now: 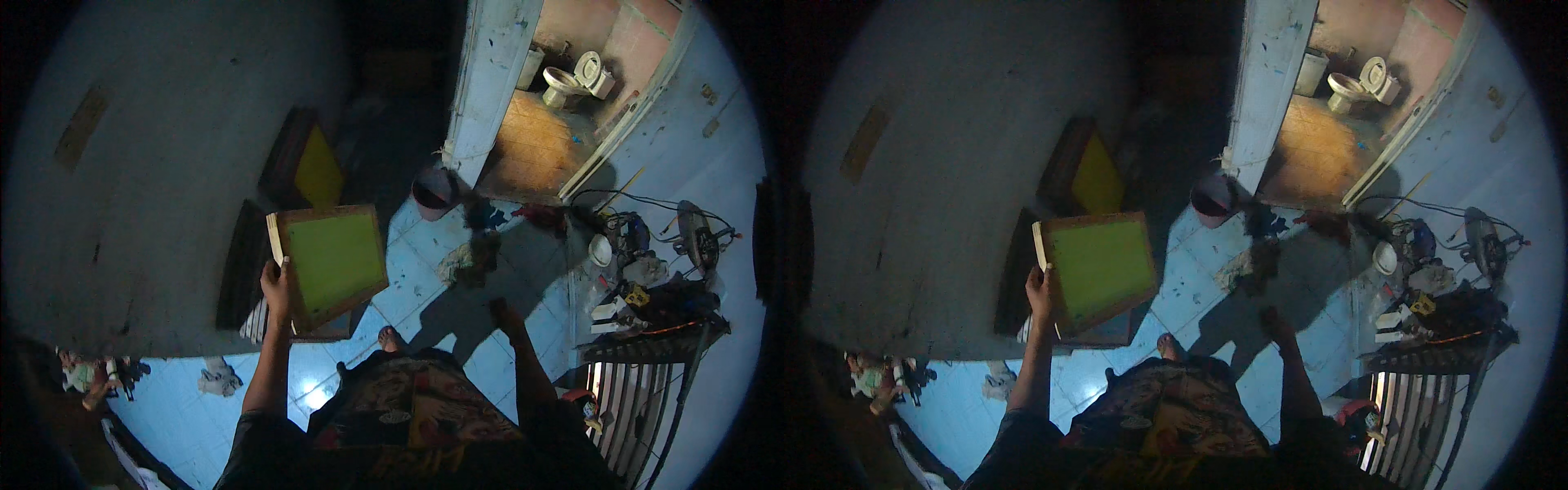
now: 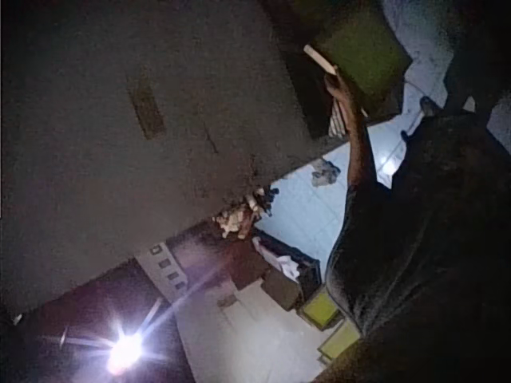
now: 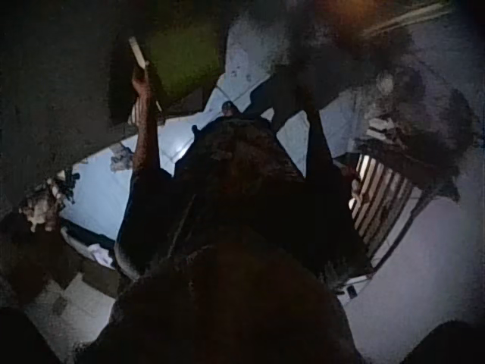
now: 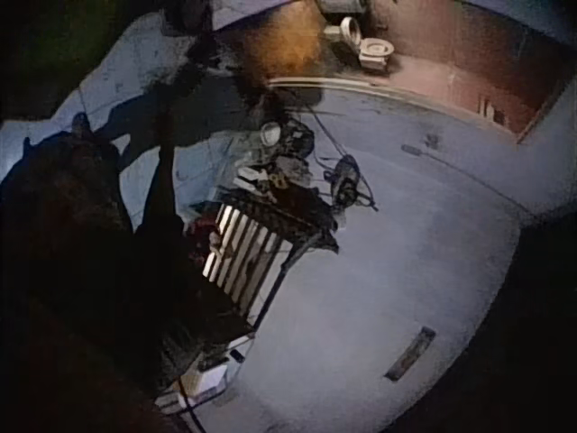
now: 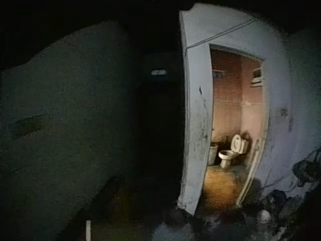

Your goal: The person pours green ink onto a screen printing frame and uses a squeegee to spread the ink evenly across the mesh surface. They repeatedly lift and tilt the frame to distribute the ink and ensure full coverage before placing it back on the table.

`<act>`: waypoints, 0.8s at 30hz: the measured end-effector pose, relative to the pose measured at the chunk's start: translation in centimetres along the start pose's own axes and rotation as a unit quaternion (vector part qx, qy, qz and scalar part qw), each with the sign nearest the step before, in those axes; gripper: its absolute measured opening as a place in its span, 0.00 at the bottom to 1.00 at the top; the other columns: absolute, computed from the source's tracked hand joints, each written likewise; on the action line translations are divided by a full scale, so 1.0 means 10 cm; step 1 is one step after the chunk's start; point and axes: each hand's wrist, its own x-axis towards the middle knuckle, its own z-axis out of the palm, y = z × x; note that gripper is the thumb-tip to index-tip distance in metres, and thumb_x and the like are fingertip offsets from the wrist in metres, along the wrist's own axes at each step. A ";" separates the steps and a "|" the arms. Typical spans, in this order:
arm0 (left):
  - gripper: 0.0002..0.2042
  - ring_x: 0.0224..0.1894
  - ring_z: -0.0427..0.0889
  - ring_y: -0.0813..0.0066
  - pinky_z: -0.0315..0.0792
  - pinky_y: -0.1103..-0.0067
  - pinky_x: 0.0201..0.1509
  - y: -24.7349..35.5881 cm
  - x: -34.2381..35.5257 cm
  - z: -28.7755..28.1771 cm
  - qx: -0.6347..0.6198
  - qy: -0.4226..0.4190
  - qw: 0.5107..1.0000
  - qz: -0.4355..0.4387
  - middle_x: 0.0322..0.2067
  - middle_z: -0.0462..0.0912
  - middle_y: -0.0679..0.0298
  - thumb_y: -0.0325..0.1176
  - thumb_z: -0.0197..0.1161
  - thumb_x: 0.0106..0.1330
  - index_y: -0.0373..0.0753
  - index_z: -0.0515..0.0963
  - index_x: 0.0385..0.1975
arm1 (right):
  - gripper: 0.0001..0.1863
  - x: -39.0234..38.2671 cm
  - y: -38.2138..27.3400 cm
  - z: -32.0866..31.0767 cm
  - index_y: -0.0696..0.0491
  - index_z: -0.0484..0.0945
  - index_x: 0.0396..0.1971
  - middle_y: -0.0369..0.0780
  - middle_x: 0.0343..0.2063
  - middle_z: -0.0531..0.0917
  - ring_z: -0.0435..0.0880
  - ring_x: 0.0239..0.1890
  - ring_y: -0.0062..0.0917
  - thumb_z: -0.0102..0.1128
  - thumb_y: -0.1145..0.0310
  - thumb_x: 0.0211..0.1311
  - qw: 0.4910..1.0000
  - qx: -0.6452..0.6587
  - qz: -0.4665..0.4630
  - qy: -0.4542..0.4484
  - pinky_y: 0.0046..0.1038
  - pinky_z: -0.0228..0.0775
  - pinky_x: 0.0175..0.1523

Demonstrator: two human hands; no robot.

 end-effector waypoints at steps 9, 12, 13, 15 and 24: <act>0.13 0.33 0.70 0.76 0.68 0.77 0.40 -0.17 1.80 1.01 0.111 -0.032 0.993 0.024 0.30 0.75 0.60 0.35 0.63 0.66 0.29 0.72 0.34 | 0.16 -0.75 0.97 -0.77 0.57 0.78 0.37 0.41 0.33 0.80 0.79 0.27 0.30 0.62 0.60 0.56 0.954 0.089 0.228 0.172 0.34 0.73 0.31; 0.16 0.35 0.73 0.71 0.69 0.74 0.43 -0.23 2.45 1.39 0.113 -0.018 0.993 0.034 0.32 0.77 0.57 0.38 0.62 0.66 0.28 0.73 0.38 | 0.14 -0.36 0.46 -0.21 0.52 0.77 0.31 0.35 0.20 0.75 0.72 0.19 0.24 0.65 0.57 0.58 0.908 0.089 0.295 0.285 0.29 0.58 0.22; 0.16 0.35 0.73 0.71 0.69 0.74 0.42 -0.21 2.66 1.53 0.120 -0.007 0.992 0.035 0.32 0.77 0.57 0.39 0.62 0.66 0.28 0.74 0.39 | 0.13 -0.11 0.27 -0.11 0.51 0.78 0.31 0.37 0.21 0.77 0.73 0.19 0.25 0.65 0.57 0.56 0.903 0.093 0.302 0.289 0.31 0.61 0.23; 0.16 0.36 0.73 0.71 0.70 0.74 0.42 -0.15 2.97 1.63 0.148 0.004 0.989 0.017 0.32 0.78 0.57 0.39 0.61 0.67 0.29 0.74 0.40 | 0.13 0.53 0.08 -0.09 0.50 0.79 0.31 0.39 0.22 0.80 0.75 0.19 0.28 0.66 0.57 0.53 0.922 0.084 0.298 0.233 0.33 0.66 0.25; 0.18 0.38 0.75 0.72 0.72 0.72 0.41 -0.03 4.31 2.12 0.169 0.035 0.983 -0.057 0.34 0.78 0.59 0.43 0.56 0.69 0.30 0.74 0.44 | 0.11 3.84 -2.71 0.49 0.51 0.82 0.36 0.46 0.35 0.84 0.84 0.38 0.36 0.62 0.61 0.57 0.981 -0.149 -0.122 -0.007 0.32 0.74 0.43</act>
